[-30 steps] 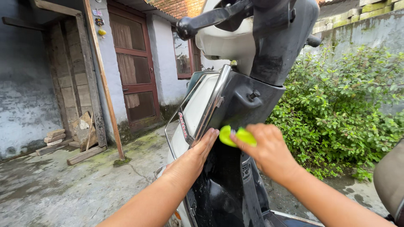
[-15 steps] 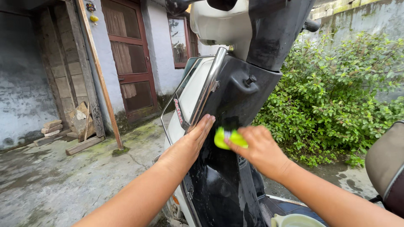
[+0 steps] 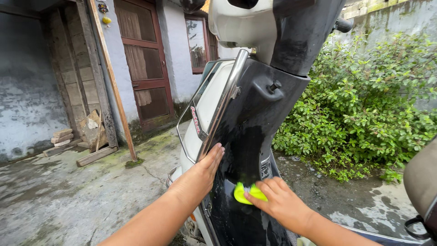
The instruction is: The person scrubs the floorboard, seat, and body panels of a scooter using a brush and pours water over the surfaces with a scoop.
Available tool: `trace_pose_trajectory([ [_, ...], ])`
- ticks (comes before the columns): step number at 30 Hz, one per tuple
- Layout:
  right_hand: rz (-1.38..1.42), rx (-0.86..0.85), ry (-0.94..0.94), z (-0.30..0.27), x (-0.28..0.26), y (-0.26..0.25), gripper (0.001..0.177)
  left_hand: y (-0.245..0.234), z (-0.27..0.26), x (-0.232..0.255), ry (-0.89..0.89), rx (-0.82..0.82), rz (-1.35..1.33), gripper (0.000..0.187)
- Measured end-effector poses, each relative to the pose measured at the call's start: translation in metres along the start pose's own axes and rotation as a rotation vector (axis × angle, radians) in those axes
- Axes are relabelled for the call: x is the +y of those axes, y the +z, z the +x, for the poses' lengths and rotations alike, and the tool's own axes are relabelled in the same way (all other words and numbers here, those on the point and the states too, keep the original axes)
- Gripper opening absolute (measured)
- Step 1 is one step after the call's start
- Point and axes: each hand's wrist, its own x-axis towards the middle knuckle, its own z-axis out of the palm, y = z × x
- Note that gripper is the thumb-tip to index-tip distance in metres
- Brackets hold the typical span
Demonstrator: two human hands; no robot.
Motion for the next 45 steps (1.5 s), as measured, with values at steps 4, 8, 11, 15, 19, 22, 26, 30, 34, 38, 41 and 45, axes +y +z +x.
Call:
trace_pose_trajectory([
  [4, -0.055, 0.051, -0.03, 0.016, 0.022, -0.01, 0.057, 0.001, 0.002, 0.0, -0.076, 0.061, -0.006, 0.079],
  [8, -0.145, 0.168, 0.161, 0.051, 0.027, -0.007, 0.059, 0.003, 0.004, 0.005, -0.137, 0.093, -0.011, 0.079],
  [11, -0.144, 0.117, 0.138, 0.047, 0.009, 0.003, 0.056, 0.006, 0.007, 0.007, -0.099, 0.081, -0.007, 0.078],
  [15, -0.114, -0.014, 0.011, 0.037, -0.004, 0.006, 0.058, 0.008, 0.009, 0.009, -0.122, 0.106, -0.008, 0.078],
  [19, -0.249, 0.103, 0.155, 0.053, 0.019, -0.002, 0.058, 0.006, 0.006, 0.006, -0.124, 0.102, 0.0, 0.079],
  [22, -0.231, 0.091, 0.16, 0.052, 0.012, -0.001, 0.056, 0.0, 0.002, 0.002, -0.052, 0.051, -0.014, 0.083],
  [26, -0.213, 0.035, 0.076, 0.055, 0.007, -0.001, 0.056, -0.001, -0.001, -0.003, -0.06, 0.058, -0.012, 0.081],
  [30, -0.24, 0.075, 0.182, 0.059, 0.013, -0.002, 0.056, 0.001, 0.002, 0.002, -0.078, 0.065, 0.003, 0.082],
  [34, -0.176, -0.05, 0.031, 0.054, 0.0, 0.005, 0.056, 0.004, 0.005, 0.003, -0.079, 0.069, 0.007, 0.08],
  [38, -0.115, 0.114, 0.22, 0.038, -0.005, 0.033, 0.06, 0.008, 0.008, 0.014, -0.097, 0.06, -0.016, 0.078],
  [41, -0.001, 0.214, 0.33, 0.019, -0.033, 0.066, 0.06, 0.008, 0.012, 0.015, -0.159, 0.115, -0.044, 0.074],
  [45, 0.48, -0.065, 0.737, 0.011, -0.028, 0.07, 0.073, 0.005, 0.009, 0.009, -0.102, 0.251, -0.398, 0.084],
])
